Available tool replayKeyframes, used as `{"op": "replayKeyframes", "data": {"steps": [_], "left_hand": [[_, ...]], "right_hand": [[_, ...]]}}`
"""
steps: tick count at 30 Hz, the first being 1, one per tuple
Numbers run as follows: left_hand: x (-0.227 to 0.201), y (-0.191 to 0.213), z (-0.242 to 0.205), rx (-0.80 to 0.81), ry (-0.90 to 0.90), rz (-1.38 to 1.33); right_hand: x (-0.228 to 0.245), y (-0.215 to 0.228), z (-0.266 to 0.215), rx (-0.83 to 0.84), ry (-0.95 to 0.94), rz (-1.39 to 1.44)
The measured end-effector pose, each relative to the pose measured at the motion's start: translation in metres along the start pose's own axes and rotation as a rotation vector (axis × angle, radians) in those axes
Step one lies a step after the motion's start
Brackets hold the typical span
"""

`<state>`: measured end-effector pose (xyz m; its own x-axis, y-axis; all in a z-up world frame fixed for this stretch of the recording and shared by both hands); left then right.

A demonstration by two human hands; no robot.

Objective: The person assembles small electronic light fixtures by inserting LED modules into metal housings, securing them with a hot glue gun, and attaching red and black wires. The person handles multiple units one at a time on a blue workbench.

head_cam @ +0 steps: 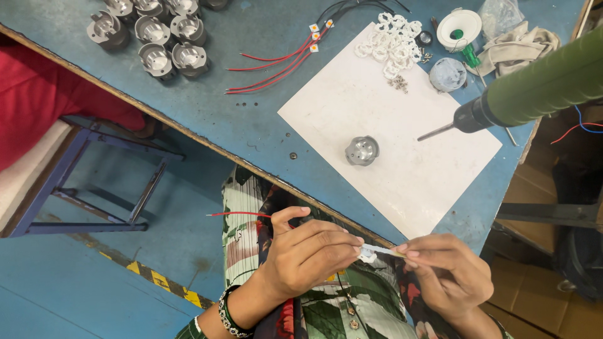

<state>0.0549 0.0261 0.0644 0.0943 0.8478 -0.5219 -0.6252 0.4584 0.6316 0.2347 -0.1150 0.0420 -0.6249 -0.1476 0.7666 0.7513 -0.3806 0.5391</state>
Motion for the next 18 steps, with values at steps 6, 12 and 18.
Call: {"op": "replayKeyframes", "data": {"steps": [6, 12, 18], "left_hand": [[0.001, 0.000, -0.002, 0.004, 0.003, 0.008], [0.000, 0.000, -0.002, 0.002, -0.005, 0.024], [0.000, 0.000, -0.002, 0.018, -0.014, 0.019]], "right_hand": [[0.006, -0.002, 0.004, 0.008, 0.044, 0.004], [0.016, -0.004, 0.010, 0.026, 0.091, -0.060], [0.027, -0.001, 0.018, 0.050, 0.187, -0.110]]}}
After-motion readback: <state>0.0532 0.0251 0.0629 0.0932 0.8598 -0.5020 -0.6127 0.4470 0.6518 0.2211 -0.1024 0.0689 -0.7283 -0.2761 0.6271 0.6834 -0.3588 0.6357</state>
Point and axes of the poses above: each hand's wrist, its own z-axis towards the middle knuckle, its own y-axis out of the back of the hand, x = y × z, the point moved 8 cm from there along z, towards the middle knuckle, and after that the axes turned 14 degrees about x, right-handed, at the moved point
